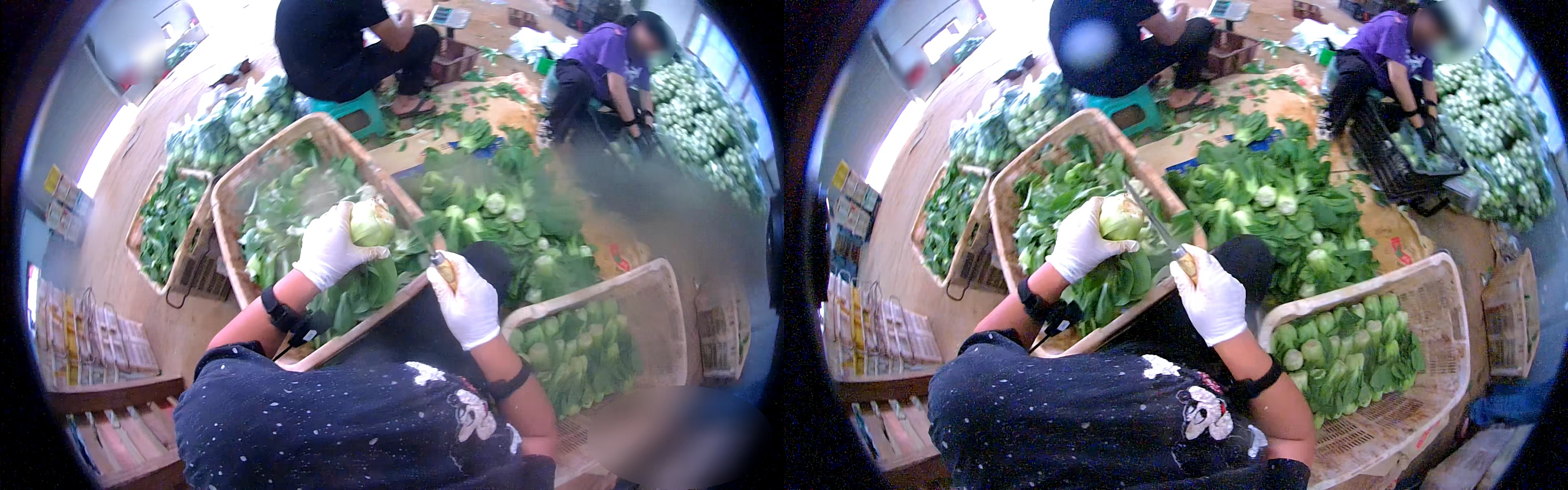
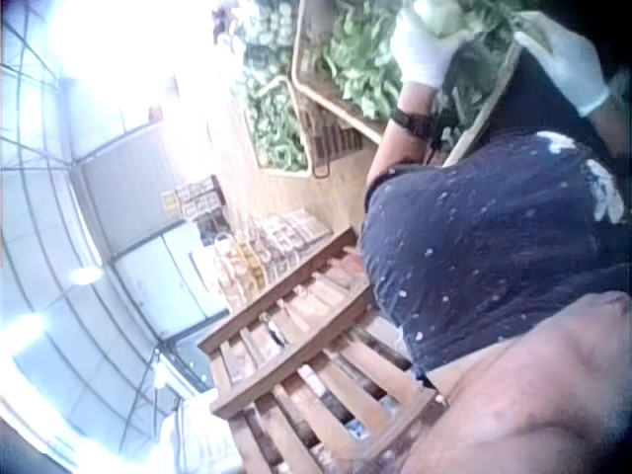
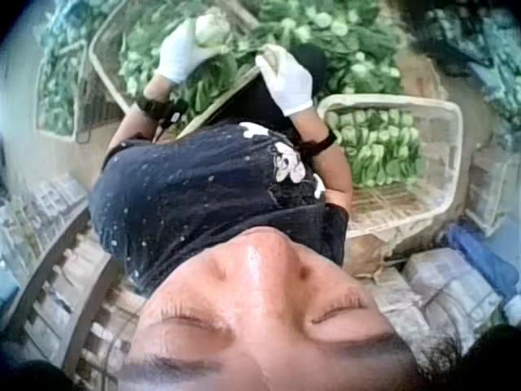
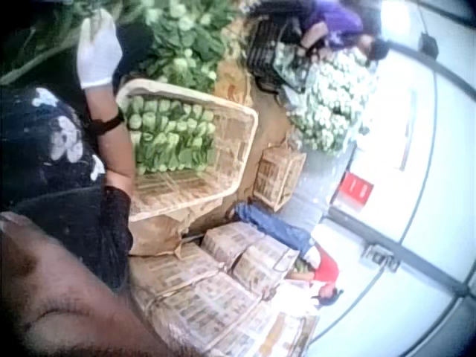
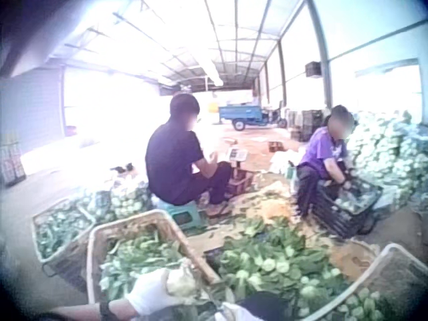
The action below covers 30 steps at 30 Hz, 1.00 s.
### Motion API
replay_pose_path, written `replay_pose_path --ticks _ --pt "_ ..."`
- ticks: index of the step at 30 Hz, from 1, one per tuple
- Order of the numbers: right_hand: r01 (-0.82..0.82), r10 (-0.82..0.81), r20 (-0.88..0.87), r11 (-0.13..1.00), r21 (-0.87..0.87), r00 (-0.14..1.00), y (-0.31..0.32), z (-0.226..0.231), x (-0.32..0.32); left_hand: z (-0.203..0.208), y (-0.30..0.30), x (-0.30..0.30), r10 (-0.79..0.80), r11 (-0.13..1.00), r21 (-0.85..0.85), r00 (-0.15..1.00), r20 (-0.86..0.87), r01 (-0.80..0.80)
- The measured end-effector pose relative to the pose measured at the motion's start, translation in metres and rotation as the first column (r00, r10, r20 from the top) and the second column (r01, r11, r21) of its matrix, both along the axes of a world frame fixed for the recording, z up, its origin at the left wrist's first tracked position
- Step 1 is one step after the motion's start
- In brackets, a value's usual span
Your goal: The person trims the base of bok choy heads with a knife and sorts them into a large plastic basket.
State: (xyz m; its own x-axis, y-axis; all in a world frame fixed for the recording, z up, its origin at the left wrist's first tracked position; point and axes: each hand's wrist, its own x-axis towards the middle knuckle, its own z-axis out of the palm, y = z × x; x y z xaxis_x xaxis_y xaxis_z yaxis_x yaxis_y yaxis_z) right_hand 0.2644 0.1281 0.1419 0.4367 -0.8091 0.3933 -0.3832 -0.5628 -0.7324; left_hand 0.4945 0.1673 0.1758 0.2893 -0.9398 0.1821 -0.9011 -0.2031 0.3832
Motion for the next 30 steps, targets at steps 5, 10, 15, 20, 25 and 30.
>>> replay_pose_path --ticks 5,10,15,20,25,30 --pt "-0.118 0.113 -0.218 0.993 -0.011 0.97 0.014 -0.035 0.057 -0.047 0.017 0.044 0.11 0.98 0.15 0.986 0.124 -0.128" --pt "-0.071 0.081 -0.319 0.997 0.044 0.944 0.013 -0.043 0.071 -0.085 0.012 0.053 0.089 0.99 0.108 0.996 -0.029 -0.085" --pt "-0.06 0.15 -0.457 0.977 0.206 0.877 -0.002 -0.039 0.072 -0.102 0.008 0.056 0.105 0.975 0.201 0.992 -0.068 -0.089" --pt "-0.063 0.208 -0.523 0.958 0.281 0.827 -0.007 -0.05 0.087 -0.122 0.01 0.058 0.152 0.98 0.156 0.972 -0.179 -0.125" --pt "-0.085 0.258 -0.564 0.946 0.313 0.784 -0.019 -0.076 0.118 -0.147 0.013 0.063 0.248 0.953 0.217 0.955 -0.16 -0.212" --pt "-0.063 0.297 -0.59 0.921 0.384 0.751 -0.031 -0.11 0.15 -0.168 0.014 0.065 0.215 0.956 0.224 0.973 -0.085 -0.192"
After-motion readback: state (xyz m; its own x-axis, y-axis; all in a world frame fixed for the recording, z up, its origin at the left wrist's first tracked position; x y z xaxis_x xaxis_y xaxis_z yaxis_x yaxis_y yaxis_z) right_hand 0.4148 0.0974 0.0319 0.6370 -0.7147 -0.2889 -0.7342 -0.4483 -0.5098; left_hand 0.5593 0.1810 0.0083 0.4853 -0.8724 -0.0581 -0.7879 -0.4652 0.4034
